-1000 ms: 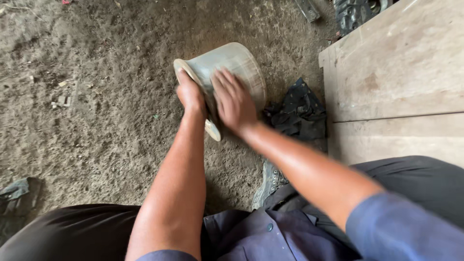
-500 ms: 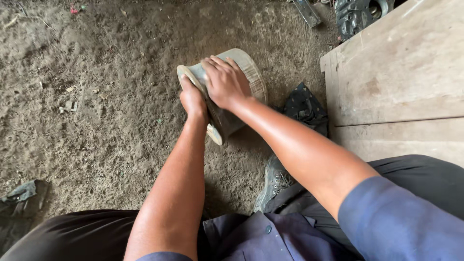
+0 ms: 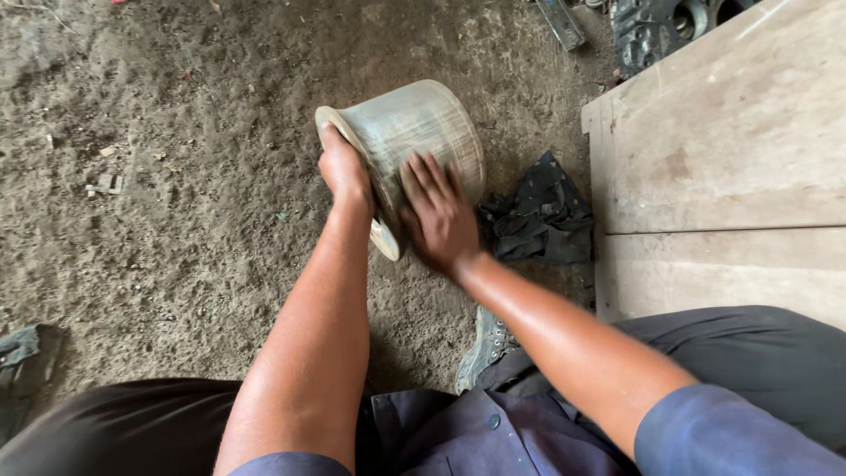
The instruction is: The person cleans a cylindrical air filter by hand, rubbing the exterior surface with their palms and fingers to remove dust and debris.
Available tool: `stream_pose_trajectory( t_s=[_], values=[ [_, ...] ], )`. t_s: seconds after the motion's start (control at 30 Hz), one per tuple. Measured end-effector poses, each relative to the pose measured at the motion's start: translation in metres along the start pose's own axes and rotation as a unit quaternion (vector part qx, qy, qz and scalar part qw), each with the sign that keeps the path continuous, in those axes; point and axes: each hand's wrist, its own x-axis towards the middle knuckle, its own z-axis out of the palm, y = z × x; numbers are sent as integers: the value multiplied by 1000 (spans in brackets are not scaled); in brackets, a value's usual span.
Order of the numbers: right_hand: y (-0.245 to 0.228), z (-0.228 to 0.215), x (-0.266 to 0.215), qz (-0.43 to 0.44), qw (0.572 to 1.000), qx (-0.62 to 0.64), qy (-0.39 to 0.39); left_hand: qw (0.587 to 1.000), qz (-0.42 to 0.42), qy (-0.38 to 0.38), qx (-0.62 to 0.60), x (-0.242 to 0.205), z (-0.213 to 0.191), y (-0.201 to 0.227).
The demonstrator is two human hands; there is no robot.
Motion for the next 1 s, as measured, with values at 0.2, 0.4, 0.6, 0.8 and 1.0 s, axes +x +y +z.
stream_pose_trajectory(
  t_s=[0.2,0.4,0.6,0.8,1.0],
  values=[
    [24,19,122,57,988,-12,-140,998,41,-10,35,-4,-15,-16],
    [27,23,111,54,990,49,-124,999,-18,-42,-26,-26,-13,-1],
    [-6,-10,-13,-19,999,44,7,999,-46,-1,-11,-16,3,19],
    [3,-5,-2,-12,1000,8,-20,1000,-4,16,25,5,0,5],
    [32,26,93,-10,999,-1,-45,999,44,-8,6,-9,-12,-8]
  ],
)
